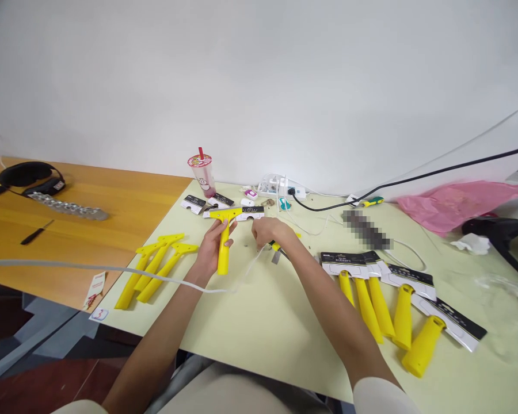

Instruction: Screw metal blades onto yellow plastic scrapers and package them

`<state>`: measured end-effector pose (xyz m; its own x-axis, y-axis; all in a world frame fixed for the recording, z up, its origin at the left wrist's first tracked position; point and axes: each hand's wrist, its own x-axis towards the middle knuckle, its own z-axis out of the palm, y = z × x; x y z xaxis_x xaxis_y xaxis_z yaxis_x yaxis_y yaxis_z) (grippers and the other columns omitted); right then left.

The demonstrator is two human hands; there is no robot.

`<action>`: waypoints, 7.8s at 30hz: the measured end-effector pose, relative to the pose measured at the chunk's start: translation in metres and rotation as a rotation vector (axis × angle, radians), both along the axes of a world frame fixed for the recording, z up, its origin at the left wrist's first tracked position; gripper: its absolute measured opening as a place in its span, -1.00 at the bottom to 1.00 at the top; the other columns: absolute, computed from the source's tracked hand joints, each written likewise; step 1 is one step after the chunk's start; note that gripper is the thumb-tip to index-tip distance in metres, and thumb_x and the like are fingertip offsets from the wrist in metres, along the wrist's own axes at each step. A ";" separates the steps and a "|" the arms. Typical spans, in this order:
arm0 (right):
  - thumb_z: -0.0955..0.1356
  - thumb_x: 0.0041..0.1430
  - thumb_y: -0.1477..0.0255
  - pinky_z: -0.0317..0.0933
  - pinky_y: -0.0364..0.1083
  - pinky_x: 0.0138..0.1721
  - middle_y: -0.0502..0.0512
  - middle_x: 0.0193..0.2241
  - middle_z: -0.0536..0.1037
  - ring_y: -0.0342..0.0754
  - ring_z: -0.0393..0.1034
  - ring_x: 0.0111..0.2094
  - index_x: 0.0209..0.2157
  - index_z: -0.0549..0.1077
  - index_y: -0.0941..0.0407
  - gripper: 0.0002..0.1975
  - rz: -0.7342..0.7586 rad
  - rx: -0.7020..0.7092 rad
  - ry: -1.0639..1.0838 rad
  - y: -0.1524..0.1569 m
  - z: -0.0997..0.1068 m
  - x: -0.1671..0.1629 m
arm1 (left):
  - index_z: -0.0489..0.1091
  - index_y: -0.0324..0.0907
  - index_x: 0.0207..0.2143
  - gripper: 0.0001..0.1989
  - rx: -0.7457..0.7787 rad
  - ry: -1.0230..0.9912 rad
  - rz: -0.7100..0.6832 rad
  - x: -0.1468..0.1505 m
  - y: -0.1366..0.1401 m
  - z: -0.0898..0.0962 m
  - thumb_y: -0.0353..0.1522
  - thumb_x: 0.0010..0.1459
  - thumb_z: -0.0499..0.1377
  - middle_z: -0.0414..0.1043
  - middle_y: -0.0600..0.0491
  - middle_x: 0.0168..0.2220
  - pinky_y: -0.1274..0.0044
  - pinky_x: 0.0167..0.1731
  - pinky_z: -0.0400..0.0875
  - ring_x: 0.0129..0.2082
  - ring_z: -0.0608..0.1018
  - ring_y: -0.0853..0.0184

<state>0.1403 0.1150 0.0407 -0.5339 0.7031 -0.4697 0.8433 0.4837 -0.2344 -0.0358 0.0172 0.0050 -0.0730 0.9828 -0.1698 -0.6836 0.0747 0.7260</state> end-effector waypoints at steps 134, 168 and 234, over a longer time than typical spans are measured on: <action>0.41 0.17 0.01 0.12 -0.06 -0.37 0.05 -0.45 0.52 -0.06 0.28 -0.42 -0.41 0.59 0.12 -0.57 -0.355 0.057 0.906 -0.009 0.008 0.029 | 0.61 -0.28 0.03 -0.71 -0.139 0.212 -0.123 0.020 -0.004 0.003 -0.31 0.35 0.30 0.48 -0.28 0.33 0.66 -0.59 0.40 0.20 0.63 0.02; 0.42 0.17 0.01 0.10 -0.07 -0.42 0.07 -0.46 0.52 -0.05 0.26 -0.45 -0.42 0.56 0.11 -0.58 -0.339 0.049 0.823 -0.005 0.003 0.033 | 0.53 -0.17 -0.02 -0.72 -0.112 0.161 -0.099 0.020 -0.004 0.001 -0.30 0.25 0.40 0.48 -0.16 0.29 0.64 -0.58 0.40 0.10 0.68 0.07; 0.20 0.63 0.19 0.12 -0.27 -0.69 -0.11 -0.54 0.41 -0.26 0.09 -0.68 -0.26 0.38 0.03 -0.65 -1.171 -0.756 2.231 0.018 0.000 0.035 | 0.52 -0.16 -0.08 -0.63 -0.105 0.208 -0.060 0.020 -0.005 -0.010 -0.24 0.14 0.51 0.48 -0.11 0.22 0.63 -0.55 0.43 -0.04 0.70 0.21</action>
<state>0.1749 0.1328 0.0405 -0.0918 0.9593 -0.2670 -0.8740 -0.2061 -0.4401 -0.0161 0.0120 -0.0046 -0.0589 0.9643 -0.2582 -0.5121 0.1928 0.8370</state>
